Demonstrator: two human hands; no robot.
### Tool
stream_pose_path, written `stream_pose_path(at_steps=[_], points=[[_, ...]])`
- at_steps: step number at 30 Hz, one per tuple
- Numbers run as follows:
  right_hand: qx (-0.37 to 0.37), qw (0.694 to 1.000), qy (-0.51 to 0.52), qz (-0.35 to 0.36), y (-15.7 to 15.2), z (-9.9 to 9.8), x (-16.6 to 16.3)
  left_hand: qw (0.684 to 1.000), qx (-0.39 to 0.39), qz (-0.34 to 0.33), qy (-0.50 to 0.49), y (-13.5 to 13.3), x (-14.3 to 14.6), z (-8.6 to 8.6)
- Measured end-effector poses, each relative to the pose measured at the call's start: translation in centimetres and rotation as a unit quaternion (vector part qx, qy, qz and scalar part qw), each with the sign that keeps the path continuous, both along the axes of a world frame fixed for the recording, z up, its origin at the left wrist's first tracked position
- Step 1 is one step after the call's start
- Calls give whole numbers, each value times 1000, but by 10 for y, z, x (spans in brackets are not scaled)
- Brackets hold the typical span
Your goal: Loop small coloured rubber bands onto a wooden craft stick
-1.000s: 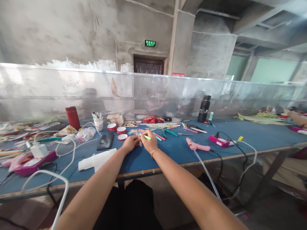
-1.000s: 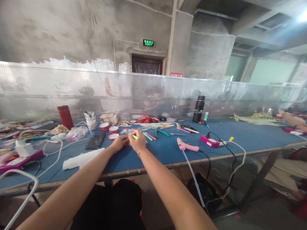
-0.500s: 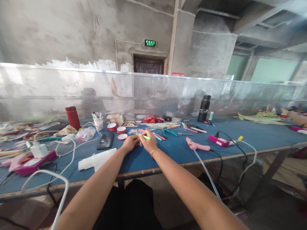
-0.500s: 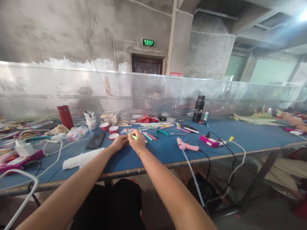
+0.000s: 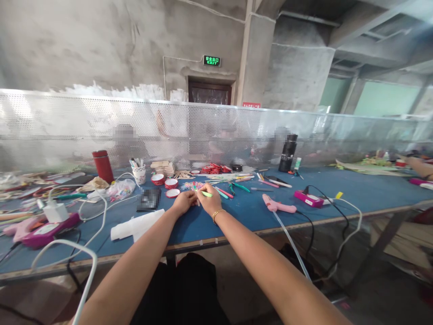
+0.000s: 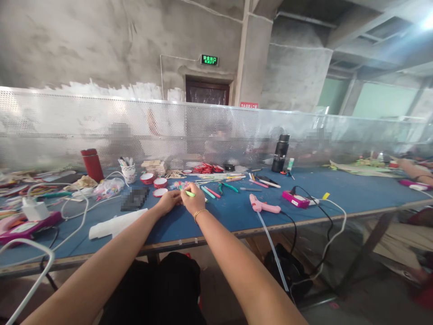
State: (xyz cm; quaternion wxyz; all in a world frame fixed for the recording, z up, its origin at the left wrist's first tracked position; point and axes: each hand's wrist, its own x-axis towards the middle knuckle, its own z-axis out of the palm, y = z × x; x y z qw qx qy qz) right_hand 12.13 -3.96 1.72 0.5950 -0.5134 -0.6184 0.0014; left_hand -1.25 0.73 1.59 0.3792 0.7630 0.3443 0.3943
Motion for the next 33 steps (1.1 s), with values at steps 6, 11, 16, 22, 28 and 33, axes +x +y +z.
stream_pose_path(at_steps=[6, 11, 16, 22, 28, 33], points=[[6, 1000, 9, -23, 2, -1, 1, 1000, -6, 9, -5, 0, 1, -1], [3, 1000, 2, 6, 2, -1, 0, 1000, 1, 10, 1, 0, 0, 0], [6, 1000, 6, -26, 3, -1, 1, 1000, 6, 9, 0, 2, 0, -2], [9, 1000, 5, 1, 3, -2, 0, 1000, -1, 10, -6, 0, 1, -1], [3, 1000, 11, -18, 3, -2, 2, 1000, -6, 16, 4, 0, 1, 0], [11, 1000, 11, -9, 4, -2, 1, 1000, -6, 7, -1, 2, 0, -2]])
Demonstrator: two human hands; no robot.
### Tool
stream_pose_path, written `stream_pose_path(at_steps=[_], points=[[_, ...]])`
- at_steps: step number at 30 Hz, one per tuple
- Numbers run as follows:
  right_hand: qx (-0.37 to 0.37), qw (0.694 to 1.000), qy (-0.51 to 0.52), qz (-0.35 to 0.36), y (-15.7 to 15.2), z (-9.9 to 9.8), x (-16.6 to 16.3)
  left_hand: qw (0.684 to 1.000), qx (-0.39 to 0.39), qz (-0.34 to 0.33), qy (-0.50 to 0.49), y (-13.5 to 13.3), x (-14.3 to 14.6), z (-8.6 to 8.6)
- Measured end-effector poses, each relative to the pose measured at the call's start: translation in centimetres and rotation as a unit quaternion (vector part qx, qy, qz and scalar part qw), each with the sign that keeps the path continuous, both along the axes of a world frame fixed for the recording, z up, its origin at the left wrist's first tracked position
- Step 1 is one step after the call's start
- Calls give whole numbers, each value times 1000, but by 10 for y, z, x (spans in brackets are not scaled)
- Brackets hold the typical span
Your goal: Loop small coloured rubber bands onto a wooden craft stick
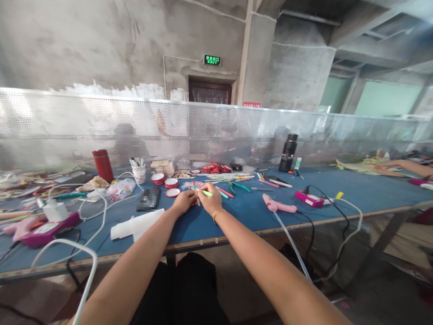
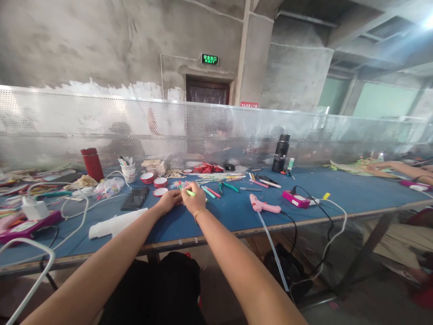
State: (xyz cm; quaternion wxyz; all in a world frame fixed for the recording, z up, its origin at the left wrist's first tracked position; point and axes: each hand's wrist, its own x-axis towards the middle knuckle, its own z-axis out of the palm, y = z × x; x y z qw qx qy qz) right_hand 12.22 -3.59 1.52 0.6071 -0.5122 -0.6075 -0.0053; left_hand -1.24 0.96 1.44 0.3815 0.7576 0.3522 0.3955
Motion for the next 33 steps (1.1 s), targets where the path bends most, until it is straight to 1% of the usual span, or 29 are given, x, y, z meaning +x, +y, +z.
stream_pose_path(at_steps=[4, 10, 16, 22, 27, 33], points=[[-2, 1000, -5, 9, 1, -1, 0, 1000, -3, -4, 2, 0, 0, 0], [-10, 1000, 8, -20, 1, 0, 1, 1000, 0, 2, 8, -1, 0, 1], [-7, 1000, -1, 12, -2, 2, -1, 1000, 4, 2, 2, 0, 0, 0], [-9, 1000, 16, -3, -2, 1, 0, 1000, 0, 2, 4, 0, -1, -1], [0, 1000, 2, 16, -1, 1, -1, 1000, -1, 0, 0, 1, 0, -1], [-2, 1000, 12, -4, 0, 0, 0, 1000, -7, 1, -1, 0, 0, -1]])
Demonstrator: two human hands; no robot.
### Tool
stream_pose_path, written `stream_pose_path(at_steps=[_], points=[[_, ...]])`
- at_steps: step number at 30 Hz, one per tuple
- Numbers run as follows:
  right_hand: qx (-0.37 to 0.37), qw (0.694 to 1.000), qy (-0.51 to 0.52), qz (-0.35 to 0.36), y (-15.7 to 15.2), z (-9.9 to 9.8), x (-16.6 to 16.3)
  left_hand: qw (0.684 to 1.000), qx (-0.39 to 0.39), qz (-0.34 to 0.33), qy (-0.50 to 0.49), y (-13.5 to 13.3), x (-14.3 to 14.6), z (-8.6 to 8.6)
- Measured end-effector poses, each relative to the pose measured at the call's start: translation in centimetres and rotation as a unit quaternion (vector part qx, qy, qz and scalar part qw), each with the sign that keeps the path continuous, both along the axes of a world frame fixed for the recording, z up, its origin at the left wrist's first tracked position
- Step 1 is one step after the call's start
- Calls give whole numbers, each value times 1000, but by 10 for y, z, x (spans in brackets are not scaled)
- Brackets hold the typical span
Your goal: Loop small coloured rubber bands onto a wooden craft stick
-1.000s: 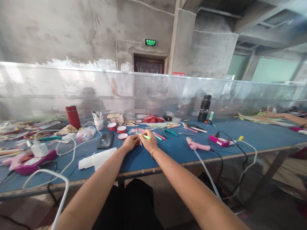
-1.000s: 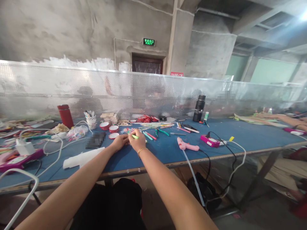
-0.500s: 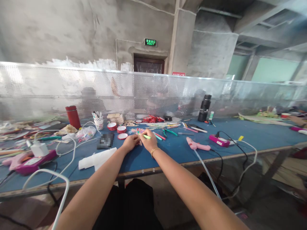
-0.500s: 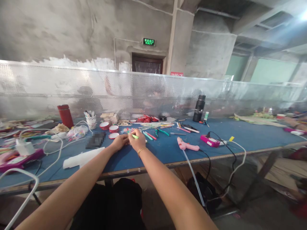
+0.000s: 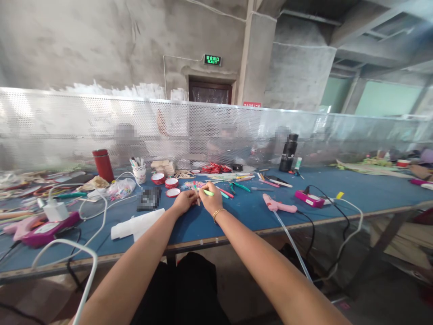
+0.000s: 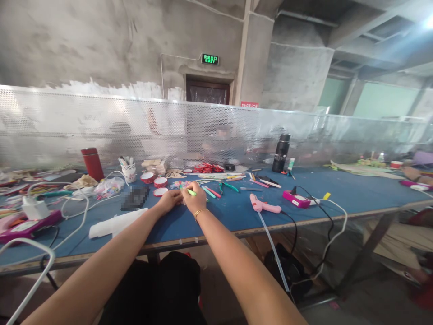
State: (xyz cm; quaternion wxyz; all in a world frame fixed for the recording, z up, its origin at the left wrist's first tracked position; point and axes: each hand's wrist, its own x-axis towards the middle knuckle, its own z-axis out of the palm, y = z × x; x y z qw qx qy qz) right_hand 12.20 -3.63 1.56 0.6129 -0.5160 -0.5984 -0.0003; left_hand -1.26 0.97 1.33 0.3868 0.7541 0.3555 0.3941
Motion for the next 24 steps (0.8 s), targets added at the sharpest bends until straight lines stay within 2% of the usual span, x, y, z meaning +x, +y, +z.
stream_pose_path(at_steps=[5, 11, 16, 20, 24], points=[[3, 1000, -11, 13, 0, 0, 0, 1000, 7, 9, 5, -2, 0, 1], [-1, 999, 43, -4, -2, 2, 3, 1000, -5, 1, 9, -4, 1, 4], [-44, 996, 70, 39, -1, 1, 6, 1000, -11, -5, 26, 1, -1, 3], [-79, 994, 69, 30, 5, -4, 5, 998, 8, 20, 57, 6, -3, -2], [-101, 988, 95, 65, 15, -12, 5, 996, 11, 38, 86, 6, -4, -2]])
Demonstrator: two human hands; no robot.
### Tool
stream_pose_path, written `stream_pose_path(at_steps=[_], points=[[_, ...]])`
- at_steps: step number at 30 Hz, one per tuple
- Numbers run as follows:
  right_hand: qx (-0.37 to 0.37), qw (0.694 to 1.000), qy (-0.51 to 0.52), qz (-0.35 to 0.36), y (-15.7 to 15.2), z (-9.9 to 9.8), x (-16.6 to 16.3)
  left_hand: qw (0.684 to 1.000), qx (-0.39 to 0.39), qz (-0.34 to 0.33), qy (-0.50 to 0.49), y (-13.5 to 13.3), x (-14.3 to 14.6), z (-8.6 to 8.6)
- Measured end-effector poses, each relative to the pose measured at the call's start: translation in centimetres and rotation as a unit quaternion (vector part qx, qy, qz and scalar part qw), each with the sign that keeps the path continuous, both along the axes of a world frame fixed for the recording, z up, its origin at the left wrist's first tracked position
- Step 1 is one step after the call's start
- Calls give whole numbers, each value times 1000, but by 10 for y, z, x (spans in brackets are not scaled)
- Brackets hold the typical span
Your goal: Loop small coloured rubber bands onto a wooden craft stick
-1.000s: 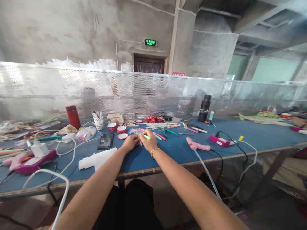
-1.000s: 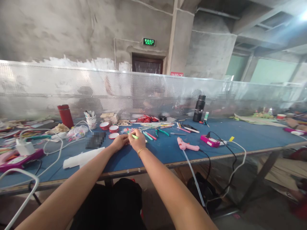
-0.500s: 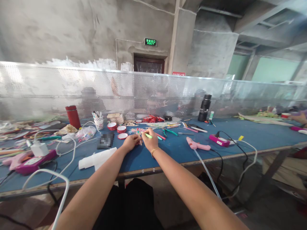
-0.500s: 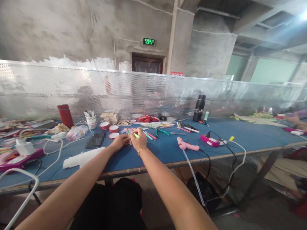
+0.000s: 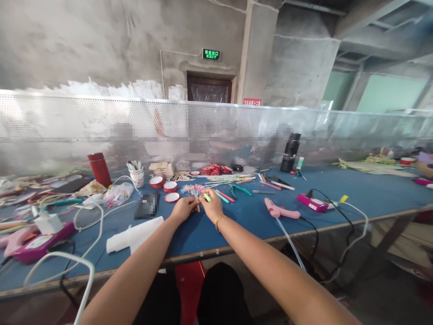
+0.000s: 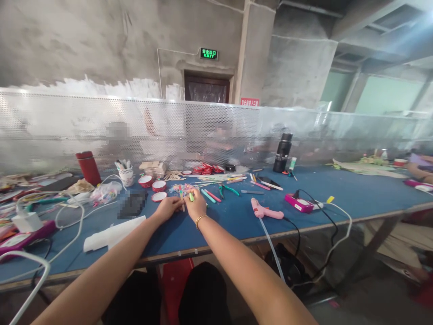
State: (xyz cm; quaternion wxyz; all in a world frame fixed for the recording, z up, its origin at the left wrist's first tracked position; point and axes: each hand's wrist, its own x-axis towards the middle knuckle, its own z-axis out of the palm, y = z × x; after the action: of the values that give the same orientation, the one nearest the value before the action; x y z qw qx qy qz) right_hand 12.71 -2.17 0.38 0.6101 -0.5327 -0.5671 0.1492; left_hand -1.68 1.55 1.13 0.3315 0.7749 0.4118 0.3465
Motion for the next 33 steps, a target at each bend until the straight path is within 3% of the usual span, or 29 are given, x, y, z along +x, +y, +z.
stream_pose_path(at_steps=[6, 12, 16, 19, 23, 26, 33], points=[[-8, 994, 79, 80, 15, -6, 4, 1000, -27, 6, 13, 0, -1, 5], [-31, 978, 126, 166, 20, 6, 4, 993, -116, 20, 8, -6, 2, 20], [-24, 973, 156, 171, 22, 12, -2, 993, -24, 60, 100, -15, -30, 45], [-11, 975, 162, 151, 22, 14, -3, 961, 58, 195, 190, -11, -80, 61], [-3, 976, 170, 139, 21, 16, -1, 859, 73, 359, 356, 9, -137, 62], [-6, 972, 186, 143, 19, 17, 0, 838, 24, 372, 398, 22, -146, 55], [-3, 975, 177, 132, 18, 17, 2, 834, 7, 369, 409, 35, -114, 53]])
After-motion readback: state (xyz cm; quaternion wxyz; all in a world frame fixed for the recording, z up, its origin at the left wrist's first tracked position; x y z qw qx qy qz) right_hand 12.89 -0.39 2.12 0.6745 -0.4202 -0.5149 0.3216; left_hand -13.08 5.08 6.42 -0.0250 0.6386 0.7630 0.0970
